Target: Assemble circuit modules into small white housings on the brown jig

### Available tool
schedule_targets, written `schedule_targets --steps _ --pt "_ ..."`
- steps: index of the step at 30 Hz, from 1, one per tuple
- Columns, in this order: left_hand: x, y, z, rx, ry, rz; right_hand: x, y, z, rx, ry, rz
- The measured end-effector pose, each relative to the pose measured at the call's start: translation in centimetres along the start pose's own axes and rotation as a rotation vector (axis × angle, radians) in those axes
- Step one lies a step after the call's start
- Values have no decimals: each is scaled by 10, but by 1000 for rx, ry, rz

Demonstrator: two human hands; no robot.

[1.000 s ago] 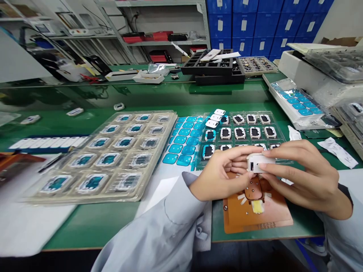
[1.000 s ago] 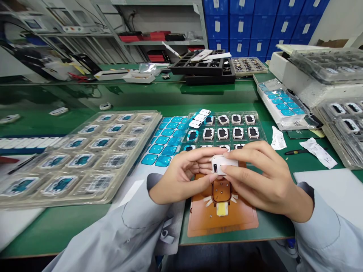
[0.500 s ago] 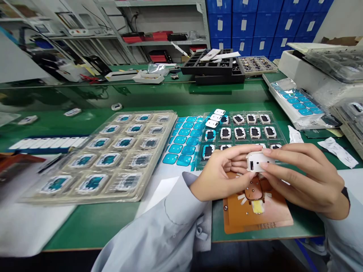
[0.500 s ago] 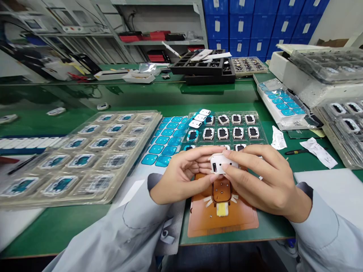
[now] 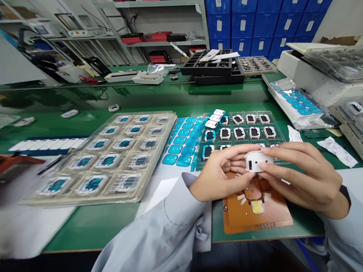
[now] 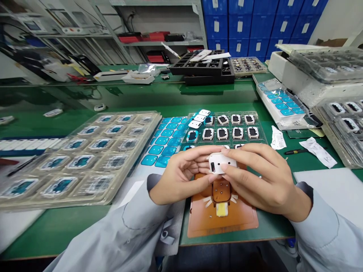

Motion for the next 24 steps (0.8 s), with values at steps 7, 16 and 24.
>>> schedule_targets --steps 7,16,24 --pt "1 1 0 -16 15 0 2 7 0 -229 21 -163" --pt "-2 0 -1 -67 39 -172 9 18 -7 -638 124 -548" --pt "0 5 0 -311 60 -378 11 16 -9 -634 136 -583"
Point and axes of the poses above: each hand's wrist, its own x-axis away from the middle knuckle, its own z-axis out of the back of the hand, y = z × x, the point moved 3 cm from there along -x, towards the middle knuckle, and after that the axes turned 4 degrees about z, right-handed, at the moved point
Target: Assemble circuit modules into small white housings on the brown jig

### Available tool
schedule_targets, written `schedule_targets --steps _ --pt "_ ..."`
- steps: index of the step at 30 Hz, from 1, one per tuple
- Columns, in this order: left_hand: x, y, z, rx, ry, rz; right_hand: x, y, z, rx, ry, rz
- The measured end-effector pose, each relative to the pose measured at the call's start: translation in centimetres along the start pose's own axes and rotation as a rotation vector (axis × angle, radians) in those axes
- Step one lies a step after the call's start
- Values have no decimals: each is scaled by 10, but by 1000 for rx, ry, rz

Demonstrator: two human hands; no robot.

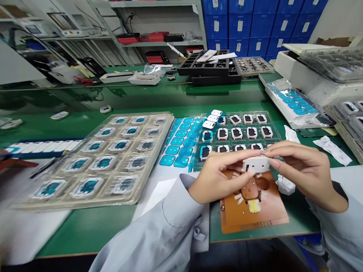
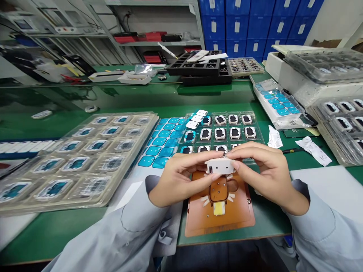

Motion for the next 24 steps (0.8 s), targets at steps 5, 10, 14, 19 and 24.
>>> schedule_targets --steps 5,10,14,19,24 --pt "1 3 -1 -200 27 -190 -1 5 -3 -28 -19 -91" --pt "5 3 -5 -279 26 -250 1 7 -6 -61 -43 -137" --pt "6 4 -10 -359 13 -323 2 9 -10 -45 -27 -161" --pt "4 5 -10 -314 72 -284 2 9 -13 -102 -18 -185" --pt "4 5 -3 -186 115 -134 5 14 -12 -399 16 -343"
Point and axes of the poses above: each hand's wrist, its own x-axis away from the middle knuckle, its own z-axis out of the back of the hand, y = z × x, the point moved 3 cm from there along -x, towards the middle knuckle, and after that the axes turned 4 degrees about z, right-handed, at the moved point
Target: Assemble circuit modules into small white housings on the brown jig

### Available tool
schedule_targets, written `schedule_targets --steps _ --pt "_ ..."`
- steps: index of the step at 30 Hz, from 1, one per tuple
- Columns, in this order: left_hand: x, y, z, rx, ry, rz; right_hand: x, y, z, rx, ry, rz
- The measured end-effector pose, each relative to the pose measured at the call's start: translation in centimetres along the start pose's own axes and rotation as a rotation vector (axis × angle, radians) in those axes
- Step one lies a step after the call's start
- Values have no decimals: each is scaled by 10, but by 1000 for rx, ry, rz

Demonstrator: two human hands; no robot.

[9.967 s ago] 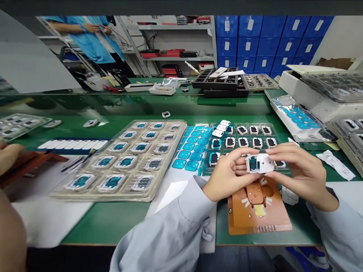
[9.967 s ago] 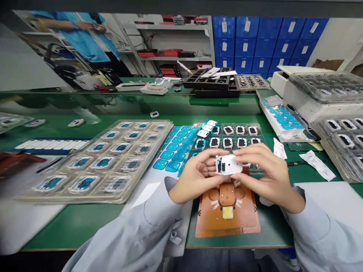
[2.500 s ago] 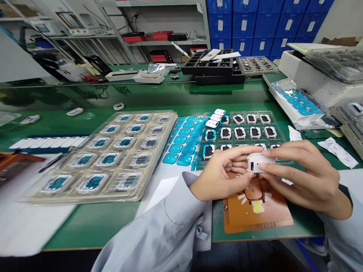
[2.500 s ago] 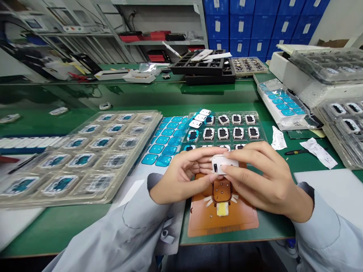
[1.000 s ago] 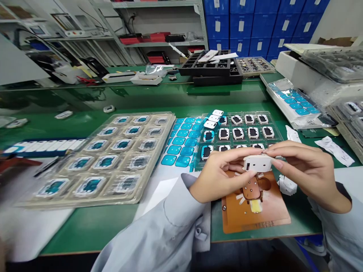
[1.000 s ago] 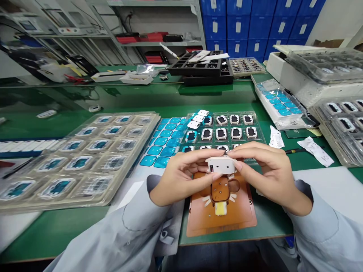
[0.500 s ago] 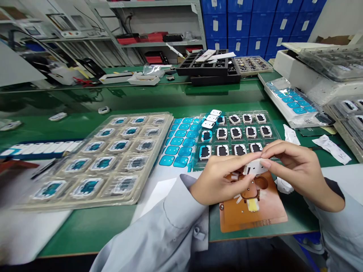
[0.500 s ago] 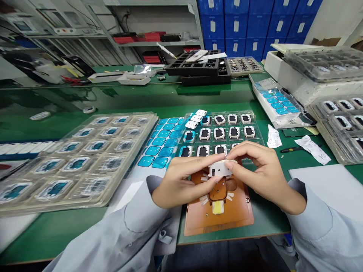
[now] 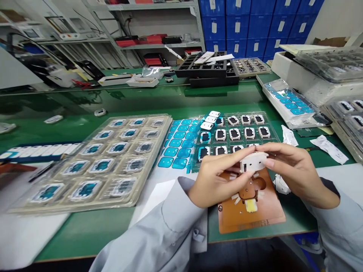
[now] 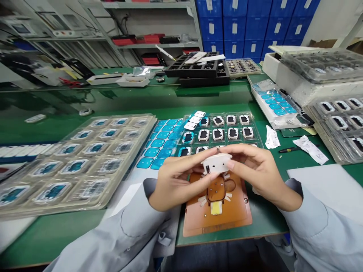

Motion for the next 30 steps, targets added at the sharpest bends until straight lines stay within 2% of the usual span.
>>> schedule_targets --steps 3,7,22,30 --pt "0 -1 2 62 -9 57 2 3 1 -43 1 -31" --pt "0 -1 2 65 -18 49 3 4 2 -25 14 17" --pt "0 3 2 -72 -30 -109 3 2 0 -16 31 28" --pt "2 4 0 -220 -12 -215 1 5 -2 -20 51 17"
Point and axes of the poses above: each hand's wrist, its own x-axis away from the middle knuckle, its own z-axis out of the back of the hand, y = z × x, the point moved 3 cm from there along -x, towards the middle knuckle, and after that the axes turned 4 degrees about z, right-handed, at the moved point
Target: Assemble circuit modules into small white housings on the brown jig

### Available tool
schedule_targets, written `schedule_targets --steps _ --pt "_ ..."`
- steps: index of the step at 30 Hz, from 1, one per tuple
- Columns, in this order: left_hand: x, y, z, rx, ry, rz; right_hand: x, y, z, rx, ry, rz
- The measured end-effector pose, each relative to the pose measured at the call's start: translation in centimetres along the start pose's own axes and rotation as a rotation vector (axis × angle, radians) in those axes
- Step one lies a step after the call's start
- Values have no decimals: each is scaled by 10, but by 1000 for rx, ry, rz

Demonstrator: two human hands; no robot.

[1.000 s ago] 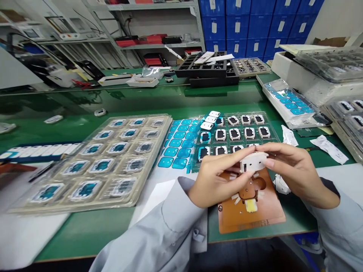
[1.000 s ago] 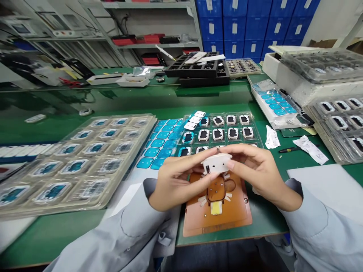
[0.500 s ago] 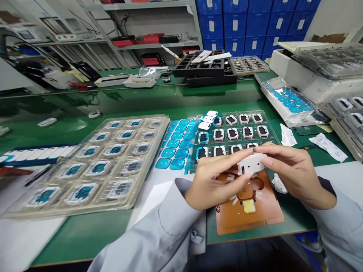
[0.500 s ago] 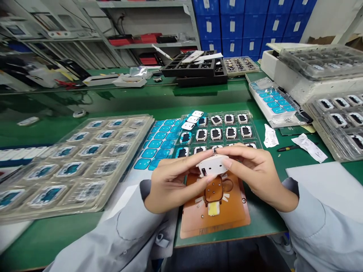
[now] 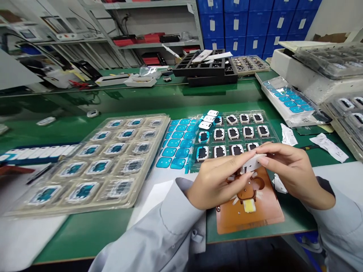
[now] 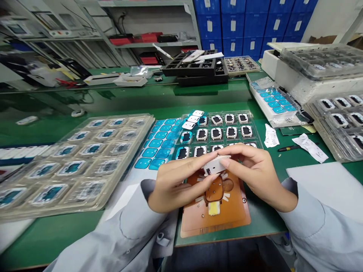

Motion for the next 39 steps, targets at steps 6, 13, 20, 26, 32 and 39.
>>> schedule_targets --steps 6,13,20,26,32,39 --pt "1 -1 -3 -40 -21 -25 1 -2 -2 106 28 40" --pt "5 -1 -6 -133 -65 -130 -1 -2 -3 175 -10 77" --pt "3 -1 -8 2 -63 -23 -1 -7 -2 384 -3 172" --pt "0 -6 -5 163 -35 146 -6 -7 2 165 -19 41" --pt "-5 -7 1 263 -38 162 -8 -8 2 53 -31 9" --pt "3 -14 -3 512 -46 358 -7 -6 4 -71 -171 -91"
Point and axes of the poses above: each hand's wrist, its own x-axis away from the middle knuckle, its own z-axis out of the back of the hand, y = z × x, the point moved 3 cm from there along -x, towards the middle knuckle, and after that the axes turned 4 degrees about z, right-handed, at the moved point
